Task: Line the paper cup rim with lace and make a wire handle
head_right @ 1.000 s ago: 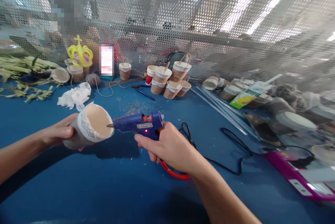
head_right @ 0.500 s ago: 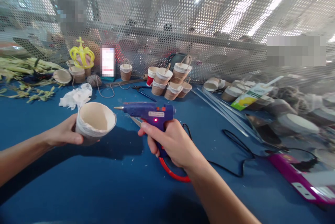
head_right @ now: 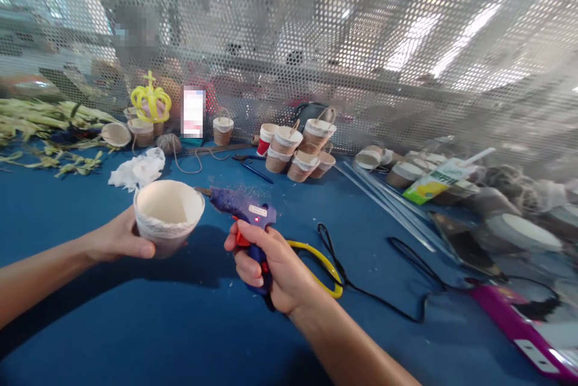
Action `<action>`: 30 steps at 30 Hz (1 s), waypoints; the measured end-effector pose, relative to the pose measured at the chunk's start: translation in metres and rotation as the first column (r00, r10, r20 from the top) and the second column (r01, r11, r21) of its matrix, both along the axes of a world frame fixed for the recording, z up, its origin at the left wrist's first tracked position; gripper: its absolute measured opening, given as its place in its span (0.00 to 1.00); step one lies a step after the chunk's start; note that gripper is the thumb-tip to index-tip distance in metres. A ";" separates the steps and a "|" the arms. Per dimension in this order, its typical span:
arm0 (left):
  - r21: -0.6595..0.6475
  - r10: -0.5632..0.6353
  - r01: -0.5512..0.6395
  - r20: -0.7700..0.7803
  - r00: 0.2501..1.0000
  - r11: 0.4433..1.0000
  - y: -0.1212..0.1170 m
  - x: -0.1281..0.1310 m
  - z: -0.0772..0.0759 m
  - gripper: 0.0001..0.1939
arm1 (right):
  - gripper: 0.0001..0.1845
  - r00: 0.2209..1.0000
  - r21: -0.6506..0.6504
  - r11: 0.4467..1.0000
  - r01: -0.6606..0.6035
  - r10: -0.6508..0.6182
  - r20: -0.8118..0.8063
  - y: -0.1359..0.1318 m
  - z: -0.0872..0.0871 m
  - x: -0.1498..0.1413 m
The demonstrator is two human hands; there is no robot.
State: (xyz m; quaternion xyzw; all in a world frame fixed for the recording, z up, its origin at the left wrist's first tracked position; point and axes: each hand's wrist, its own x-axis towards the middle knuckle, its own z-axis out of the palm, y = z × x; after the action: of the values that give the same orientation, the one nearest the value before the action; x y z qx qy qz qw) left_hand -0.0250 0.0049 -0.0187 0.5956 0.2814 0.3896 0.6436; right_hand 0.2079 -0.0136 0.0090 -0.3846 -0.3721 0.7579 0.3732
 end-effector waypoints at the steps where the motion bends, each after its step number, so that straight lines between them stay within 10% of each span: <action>1: 0.002 0.002 -0.002 0.001 1.000 1.000 0.000 0.000 0.000 0.35 | 0.12 1.000 0.003 1.000 -0.016 0.016 0.013 0.000 0.000 0.000; 9: 0.006 -0.003 0.004 -0.039 0.999 1.000 0.001 -0.001 0.000 0.38 | 0.17 0.967 0.217 0.976 -0.025 -0.031 0.254 -0.003 0.001 0.002; 16: -0.024 0.009 -0.009 -0.013 1.000 1.000 0.003 -0.001 -0.002 0.37 | 0.16 0.751 0.463 0.876 -0.139 -0.212 0.626 -0.003 0.007 0.006; 23: 0.012 0.050 -0.049 -0.051 0.997 0.999 0.006 -0.002 -0.002 0.35 | 0.16 0.638 0.443 0.876 -0.190 -0.233 0.734 -0.006 0.015 0.005; 30: 0.044 0.043 -0.038 -0.123 0.992 0.998 0.008 -0.006 -0.004 0.35 | 0.17 0.683 0.467 0.863 -0.192 -0.224 0.695 -0.004 0.017 0.011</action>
State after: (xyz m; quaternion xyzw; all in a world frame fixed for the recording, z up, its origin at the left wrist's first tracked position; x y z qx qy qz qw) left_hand -0.0311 0.0128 -0.0222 0.6260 0.3245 0.3707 0.6045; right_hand 0.2191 -0.0177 0.0263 -0.5453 -0.6705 0.4128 0.2875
